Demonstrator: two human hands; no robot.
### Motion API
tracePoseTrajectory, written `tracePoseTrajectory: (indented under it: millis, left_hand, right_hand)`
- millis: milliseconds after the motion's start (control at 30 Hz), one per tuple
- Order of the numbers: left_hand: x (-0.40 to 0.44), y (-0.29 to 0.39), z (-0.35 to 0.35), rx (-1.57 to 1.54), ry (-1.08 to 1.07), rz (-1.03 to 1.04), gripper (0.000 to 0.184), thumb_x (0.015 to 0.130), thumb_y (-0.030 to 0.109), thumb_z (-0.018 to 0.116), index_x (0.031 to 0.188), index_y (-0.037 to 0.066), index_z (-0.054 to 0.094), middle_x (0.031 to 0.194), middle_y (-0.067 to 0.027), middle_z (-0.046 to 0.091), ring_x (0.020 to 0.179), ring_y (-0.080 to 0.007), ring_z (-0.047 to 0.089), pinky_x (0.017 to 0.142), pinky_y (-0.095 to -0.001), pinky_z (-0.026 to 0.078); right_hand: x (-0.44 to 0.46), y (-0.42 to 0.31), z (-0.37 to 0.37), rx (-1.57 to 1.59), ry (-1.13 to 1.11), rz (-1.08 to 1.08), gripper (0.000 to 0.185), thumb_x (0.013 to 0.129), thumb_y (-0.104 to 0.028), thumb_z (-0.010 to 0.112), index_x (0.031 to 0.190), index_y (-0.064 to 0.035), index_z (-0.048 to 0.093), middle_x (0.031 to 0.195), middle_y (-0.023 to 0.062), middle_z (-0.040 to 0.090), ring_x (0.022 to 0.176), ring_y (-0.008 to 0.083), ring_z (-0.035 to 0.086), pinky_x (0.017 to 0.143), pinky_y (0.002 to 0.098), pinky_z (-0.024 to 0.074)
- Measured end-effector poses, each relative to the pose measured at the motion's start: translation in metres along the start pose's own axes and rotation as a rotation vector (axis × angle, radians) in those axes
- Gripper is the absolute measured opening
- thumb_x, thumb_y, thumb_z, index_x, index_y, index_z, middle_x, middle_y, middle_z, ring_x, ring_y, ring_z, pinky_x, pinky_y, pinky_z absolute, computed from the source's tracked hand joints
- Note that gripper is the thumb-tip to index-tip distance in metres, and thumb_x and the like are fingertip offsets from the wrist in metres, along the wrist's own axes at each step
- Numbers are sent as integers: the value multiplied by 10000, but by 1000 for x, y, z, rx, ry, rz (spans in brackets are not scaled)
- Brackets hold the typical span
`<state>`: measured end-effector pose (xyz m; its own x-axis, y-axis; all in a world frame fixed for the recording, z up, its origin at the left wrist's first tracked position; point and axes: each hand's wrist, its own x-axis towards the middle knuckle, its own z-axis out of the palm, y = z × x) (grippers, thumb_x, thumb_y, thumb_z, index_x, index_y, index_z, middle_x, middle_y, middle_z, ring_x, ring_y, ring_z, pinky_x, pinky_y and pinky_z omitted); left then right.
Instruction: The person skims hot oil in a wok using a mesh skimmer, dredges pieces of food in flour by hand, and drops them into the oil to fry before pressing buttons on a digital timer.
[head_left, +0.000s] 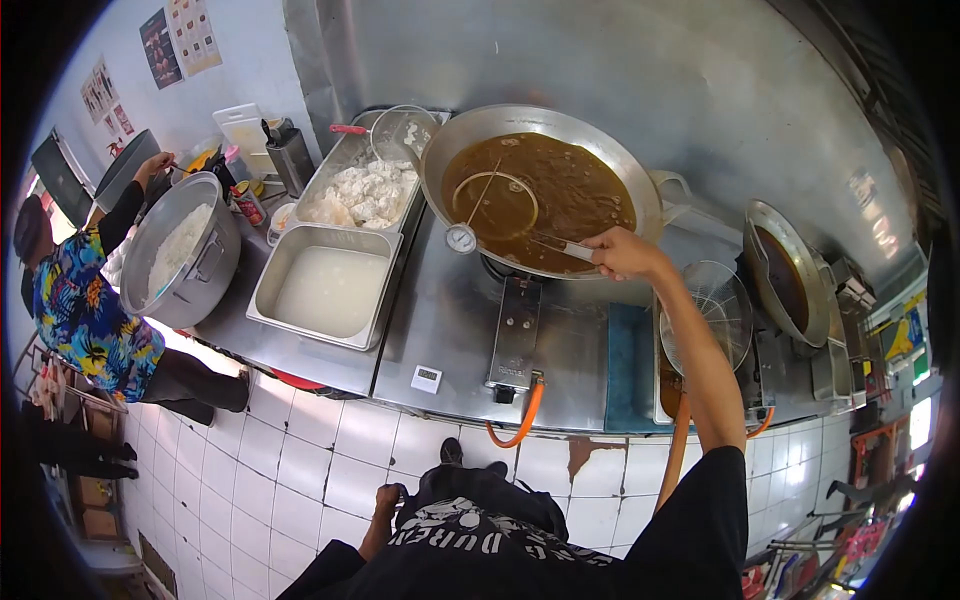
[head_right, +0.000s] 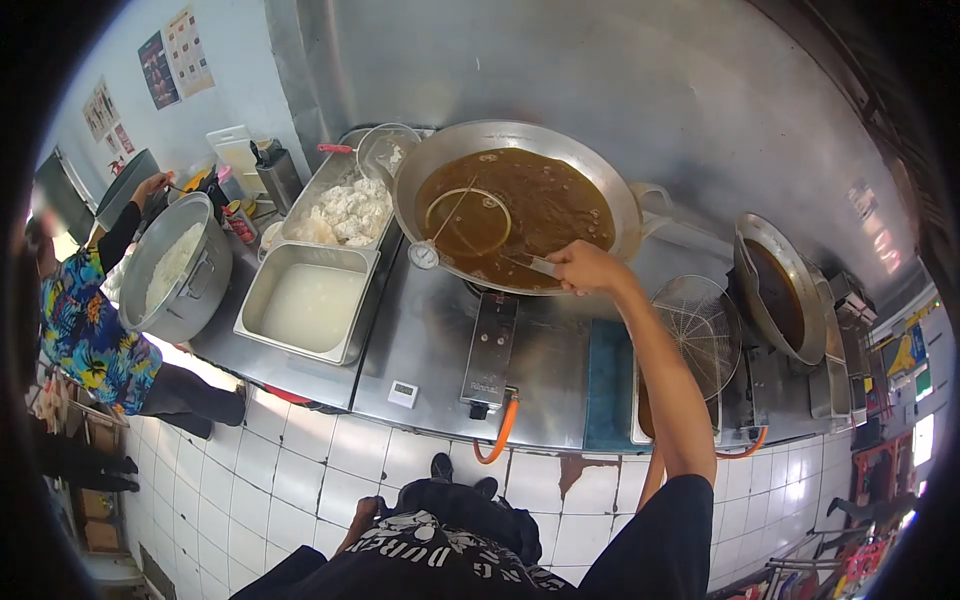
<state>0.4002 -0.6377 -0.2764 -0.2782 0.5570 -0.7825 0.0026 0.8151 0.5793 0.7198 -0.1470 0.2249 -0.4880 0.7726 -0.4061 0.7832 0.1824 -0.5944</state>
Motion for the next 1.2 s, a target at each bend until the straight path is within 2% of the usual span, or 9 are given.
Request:
tracePoseTrajectory:
  millis: [100, 267, 333, 533, 733, 867, 1000, 1067, 1200]
  left_hand:
    - [-1, -8, -2, 142, -53, 209, 259, 708, 194, 591, 910, 32, 611, 853, -93, 584, 762, -226, 586, 574, -363, 471]
    - [-18, 47, 4, -249, 149, -208, 289, 759, 222, 570, 965, 18, 587, 823, -86, 587, 689, -186, 572, 533, -318, 451]
    - [-16, 68, 2, -232, 148, -178, 313, 779, 246, 568, 996, 20, 574, 799, -72, 589, 673, -171, 564, 524, -308, 440]
    - [-50, 196, 33, 57, -228, 461, 296, 828, 259, 553, 963, 3, 616, 852, -71, 622, 770, -163, 571, 701, -279, 450]
    - [-145, 333, 169, 564, -1002, 832, 434, 901, 366, 475, 1160, 20, 510, 1104, -107, 564, 1045, -190, 518, 918, -292, 376]
    - [-204, 346, 265, 528, -1319, 720, 634, 853, 546, 453, 1224, 33, 450, 1180, -134, 493, 1107, -220, 453, 938, -316, 351]
    - [-226, 315, 321, 406, -1513, 141, 863, 723, 701, 486, 1307, 81, 348, 1233, -136, 450, 1119, -285, 433, 880, -388, 380]
    - [-235, 304, 330, 238, -1633, 38, 847, 742, 674, 492, 1342, 118, 270, 1242, -154, 414, 1132, -270, 413, 886, -371, 367]
    - [-236, 293, 336, 128, -1721, -69, 770, 773, 616, 506, 1322, 126, 279, 1217, -124, 383, 1041, -221, 443, 854, -340, 374]
  right_hand:
    - [-15, 13, -11, 226, -44, 33, 500, 760, -102, 465, 1251, -9, 459, 536, -25, 454, 412, 54, 367, 376, 213, 311]
    - [-38, 29, -22, 522, -66, 132, 462, 774, -81, 454, 1226, 12, 469, 566, -24, 440, 384, 13, 301, 323, 168, 225]
    - [-48, 30, -25, 552, -63, 144, 461, 773, -75, 452, 1224, 23, 464, 570, -20, 440, 378, 9, 296, 316, 164, 216]
    - [-70, 34, -28, 614, 34, 189, 451, 763, -35, 457, 1204, 59, 457, 571, -16, 441, 369, 9, 295, 306, 165, 217]
    - [-84, 40, -33, 674, 114, 152, 405, 772, -56, 462, 1157, 71, 468, 595, -3, 471, 391, 22, 335, 319, 175, 229]
    - [-78, 49, -33, 656, 308, 98, 239, 770, -71, 469, 970, 35, 548, 596, -3, 480, 390, 41, 349, 332, 191, 256]
    - [-61, 55, -45, 409, 415, 137, 236, 794, -74, 458, 964, 31, 583, 568, 18, 481, 378, 56, 366, 333, 206, 269]
    - [-44, 68, -53, 62, 567, 158, 153, 754, -89, 454, 757, 8, 572, 631, 115, 562, 480, 198, 547, 416, 319, 417]
    - [-9, 86, -55, -621, 851, 76, 174, 760, -99, 458, 765, 27, 578, 758, 228, 604, 686, 318, 621, 583, 416, 490]
